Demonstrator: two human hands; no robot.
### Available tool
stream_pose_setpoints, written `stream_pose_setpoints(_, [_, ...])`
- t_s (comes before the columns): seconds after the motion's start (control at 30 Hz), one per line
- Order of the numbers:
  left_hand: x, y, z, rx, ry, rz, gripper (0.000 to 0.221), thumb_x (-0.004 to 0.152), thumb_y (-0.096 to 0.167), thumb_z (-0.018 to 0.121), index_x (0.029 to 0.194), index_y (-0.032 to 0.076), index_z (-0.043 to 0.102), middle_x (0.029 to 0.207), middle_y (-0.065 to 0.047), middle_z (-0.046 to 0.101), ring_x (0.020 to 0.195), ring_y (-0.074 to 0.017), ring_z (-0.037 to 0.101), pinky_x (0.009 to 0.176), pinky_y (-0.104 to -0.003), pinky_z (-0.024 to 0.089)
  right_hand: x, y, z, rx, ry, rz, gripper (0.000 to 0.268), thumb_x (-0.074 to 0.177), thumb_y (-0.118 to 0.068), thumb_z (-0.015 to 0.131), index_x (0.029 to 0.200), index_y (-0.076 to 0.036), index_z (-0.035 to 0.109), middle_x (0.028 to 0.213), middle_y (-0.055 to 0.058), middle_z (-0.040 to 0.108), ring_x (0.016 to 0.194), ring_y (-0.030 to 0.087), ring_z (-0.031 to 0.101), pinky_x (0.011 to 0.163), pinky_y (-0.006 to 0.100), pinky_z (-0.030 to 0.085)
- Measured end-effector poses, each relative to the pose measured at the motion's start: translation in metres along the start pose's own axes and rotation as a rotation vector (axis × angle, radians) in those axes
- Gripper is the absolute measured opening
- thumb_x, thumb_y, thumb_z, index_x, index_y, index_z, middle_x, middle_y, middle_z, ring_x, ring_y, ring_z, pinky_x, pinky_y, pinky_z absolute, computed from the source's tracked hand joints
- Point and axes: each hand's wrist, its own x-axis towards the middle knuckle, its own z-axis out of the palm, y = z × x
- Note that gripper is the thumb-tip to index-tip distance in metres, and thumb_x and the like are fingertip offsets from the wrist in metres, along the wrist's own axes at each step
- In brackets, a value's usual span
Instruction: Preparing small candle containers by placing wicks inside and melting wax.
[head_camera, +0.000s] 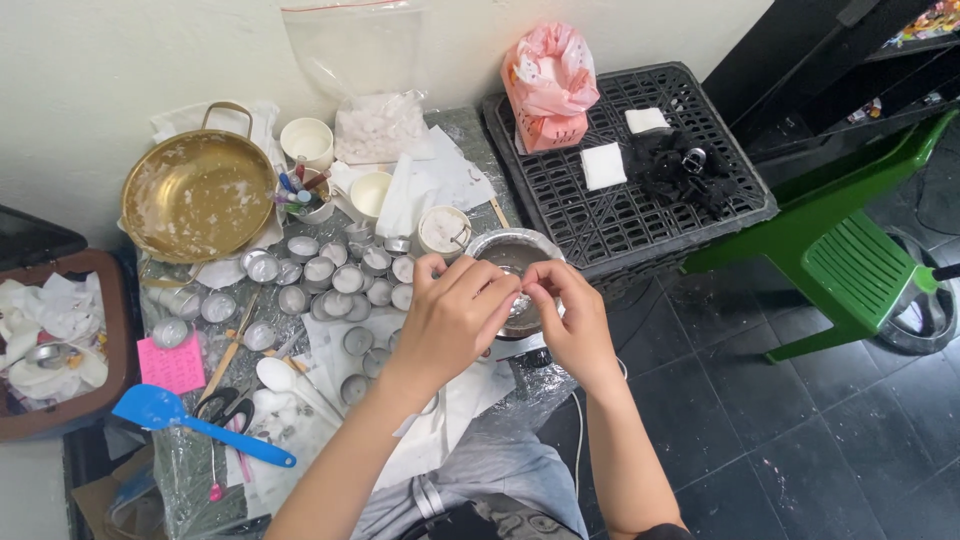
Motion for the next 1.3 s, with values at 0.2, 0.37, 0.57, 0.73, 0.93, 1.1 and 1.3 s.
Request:
stream_pose_setpoints(0.2, [-0.004, 0.002, 0.011, -0.037, 0.043, -0.076, 0.011, 0.092, 0.014, 0.075, 0.101, 0.012, 0.071, 0.095, 0.003, 0.066, 0.090, -0.0163, 0.063, 0.086, -0.040, 0.036, -0.001, -0.010, 0.008, -0.193, 0.111, -0.086, 0.004, 0.094, 0.002, 0.064, 0.097, 0.000, 0.062, 0.088, 0.008, 0.063, 0.076, 0.019, 0.060, 0.071, 0.029, 0.049])
stream_pose_setpoints(0.37, [-0.002, -0.001, 0.003, -0.202, 0.062, -0.181, 0.009, 0.089, 0.018, 0.078, 0.097, 0.016, 0.074, 0.094, 0.005, 0.069, 0.089, -0.0143, 0.064, 0.088, -0.038, 0.037, 0.001, -0.010, 0.003, -0.168, 0.153, -0.154, 0.010, 0.094, 0.002, 0.067, 0.103, -0.002, 0.064, 0.095, 0.009, 0.068, 0.083, 0.020, 0.067, 0.077, 0.029, 0.052])
stream_pose_setpoints(0.57, [-0.037, -0.021, -0.029, -0.082, 0.177, -0.310, 0.011, 0.088, 0.019, 0.080, 0.098, 0.016, 0.078, 0.094, 0.004, 0.072, 0.091, -0.0150, 0.067, 0.089, -0.036, 0.037, 0.003, -0.008, -0.011, -0.217, 0.151, 0.110, 0.026, 0.093, 0.000, 0.071, 0.116, -0.010, 0.075, 0.104, 0.010, 0.080, 0.090, 0.020, 0.078, 0.080, 0.029, 0.058])
stream_pose_setpoints(0.73, [-0.125, -0.056, -0.059, -0.088, 0.222, -0.563, 0.013, 0.089, 0.010, 0.077, 0.102, 0.011, 0.079, 0.093, -0.002, 0.074, 0.075, -0.0145, 0.069, 0.074, -0.030, 0.046, -0.003, -0.018, -0.010, -0.416, 0.090, 0.108, 0.054, 0.088, 0.014, 0.053, 0.132, -0.012, 0.067, 0.130, 0.014, 0.070, 0.114, 0.025, 0.072, 0.093, 0.034, 0.056])
stream_pose_setpoints(0.93, [-0.228, -0.083, -0.078, 0.134, 0.320, -0.855, 0.015, 0.095, 0.011, 0.075, 0.110, 0.011, 0.076, 0.095, -0.003, 0.072, 0.078, -0.0149, 0.066, 0.074, -0.029, 0.048, -0.017, -0.008, 0.000, -0.209, 0.158, -0.181, 0.074, 0.071, 0.025, 0.032, 0.135, -0.002, 0.056, 0.162, 0.025, 0.041, 0.148, 0.036, 0.048, 0.122, 0.042, 0.039])
stream_pose_setpoints(1.1, [-0.261, -0.087, -0.079, 0.508, 0.284, -0.913, 0.020, 0.095, 0.019, 0.077, 0.115, 0.017, 0.076, 0.102, 0.003, 0.075, 0.098, -0.0162, 0.066, 0.096, -0.037, 0.035, -0.037, 0.028, -0.001, -0.049, 0.637, -0.410, 0.080, 0.070, 0.018, 0.026, 0.146, -0.007, 0.033, 0.162, 0.024, 0.041, 0.158, 0.032, 0.038, 0.130, 0.038, 0.031])
stream_pose_setpoints(1.3, [-0.241, -0.095, -0.088, 0.477, 0.239, -0.837, 0.016, 0.087, 0.018, 0.079, 0.103, 0.019, 0.077, 0.098, 0.002, 0.077, 0.096, -0.0166, 0.067, 0.093, -0.042, 0.034, -0.054, 0.000, -0.022, -0.336, 0.643, -0.438, 0.066, 0.081, 0.018, 0.033, 0.143, -0.003, 0.028, 0.154, 0.023, 0.047, 0.149, 0.033, 0.046, 0.123, 0.043, 0.039])
